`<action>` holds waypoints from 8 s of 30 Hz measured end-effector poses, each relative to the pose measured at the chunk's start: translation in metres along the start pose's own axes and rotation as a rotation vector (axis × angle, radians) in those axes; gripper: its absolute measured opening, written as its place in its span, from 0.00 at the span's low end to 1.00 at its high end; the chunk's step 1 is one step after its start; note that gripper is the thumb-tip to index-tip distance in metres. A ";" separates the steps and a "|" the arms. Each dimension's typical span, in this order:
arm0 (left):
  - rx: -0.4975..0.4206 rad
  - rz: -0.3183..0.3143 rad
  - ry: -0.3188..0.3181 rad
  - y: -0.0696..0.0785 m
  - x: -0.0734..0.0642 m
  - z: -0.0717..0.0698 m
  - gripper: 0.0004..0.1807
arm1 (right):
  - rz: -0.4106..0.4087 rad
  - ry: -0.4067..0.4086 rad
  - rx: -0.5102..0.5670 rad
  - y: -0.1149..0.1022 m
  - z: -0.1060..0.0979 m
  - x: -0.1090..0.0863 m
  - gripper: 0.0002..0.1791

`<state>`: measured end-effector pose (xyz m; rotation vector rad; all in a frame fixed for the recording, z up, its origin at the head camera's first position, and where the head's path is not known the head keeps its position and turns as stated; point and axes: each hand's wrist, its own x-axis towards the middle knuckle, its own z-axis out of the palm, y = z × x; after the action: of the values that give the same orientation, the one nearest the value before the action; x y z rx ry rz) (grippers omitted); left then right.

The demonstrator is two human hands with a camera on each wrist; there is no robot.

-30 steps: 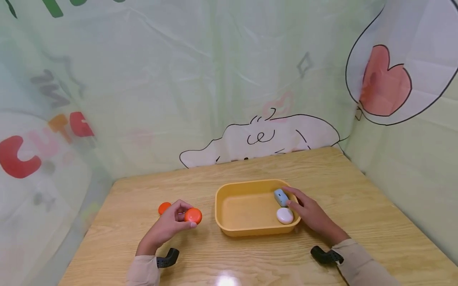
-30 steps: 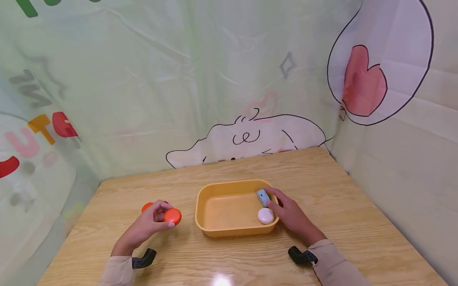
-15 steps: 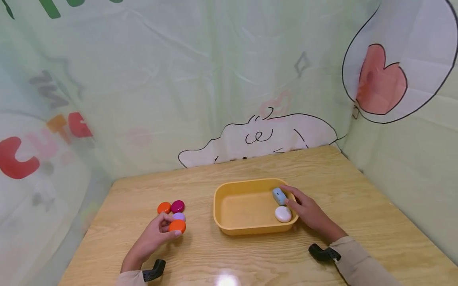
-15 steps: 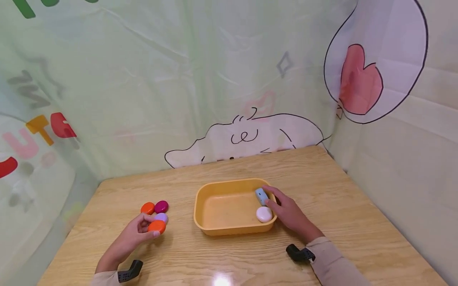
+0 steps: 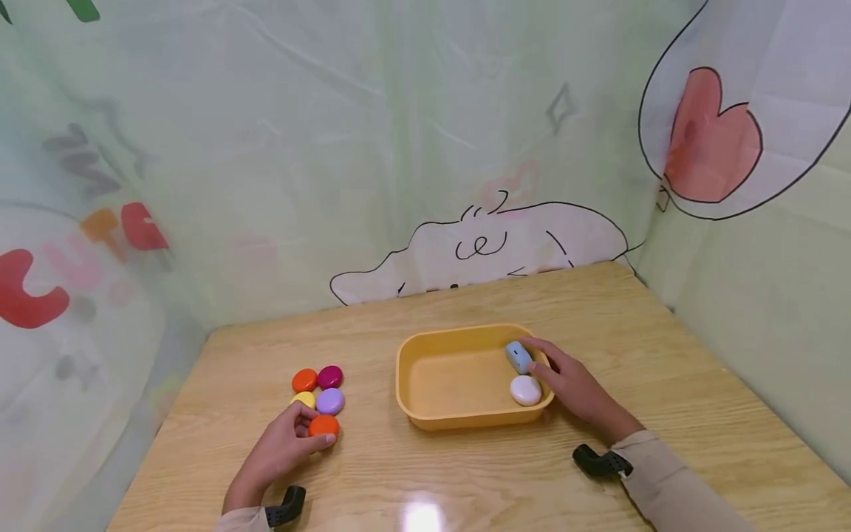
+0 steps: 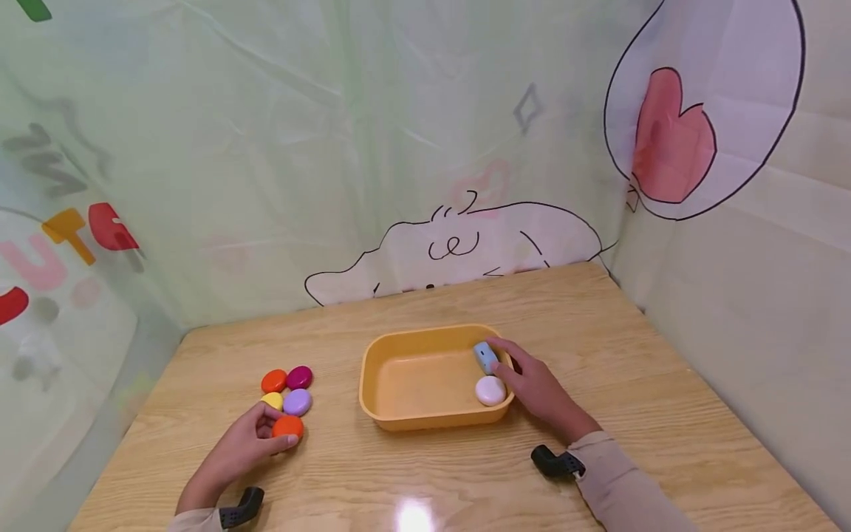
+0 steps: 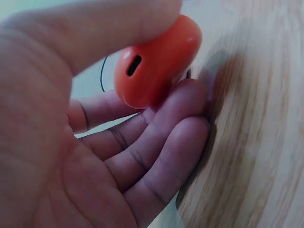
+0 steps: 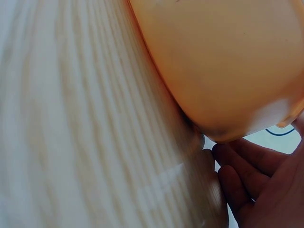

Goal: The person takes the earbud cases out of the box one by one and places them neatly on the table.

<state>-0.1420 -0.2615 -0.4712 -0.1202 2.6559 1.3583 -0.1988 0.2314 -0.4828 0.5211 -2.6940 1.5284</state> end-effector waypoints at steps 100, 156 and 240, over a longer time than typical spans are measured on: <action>-0.203 0.510 -0.609 0.197 0.093 0.129 0.17 | 0.048 0.025 0.018 -0.008 0.002 -0.006 0.29; 0.312 0.608 -0.946 0.213 0.125 0.192 0.25 | 0.005 0.067 0.001 -0.007 -0.001 -0.008 0.28; -0.015 0.544 -0.652 0.192 0.112 0.106 0.22 | -0.012 0.071 -0.032 -0.003 0.004 -0.004 0.28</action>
<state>-0.2686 -0.0632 -0.3985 0.9351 2.1732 1.2456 -0.1936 0.2280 -0.4829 0.4723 -2.6530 1.4692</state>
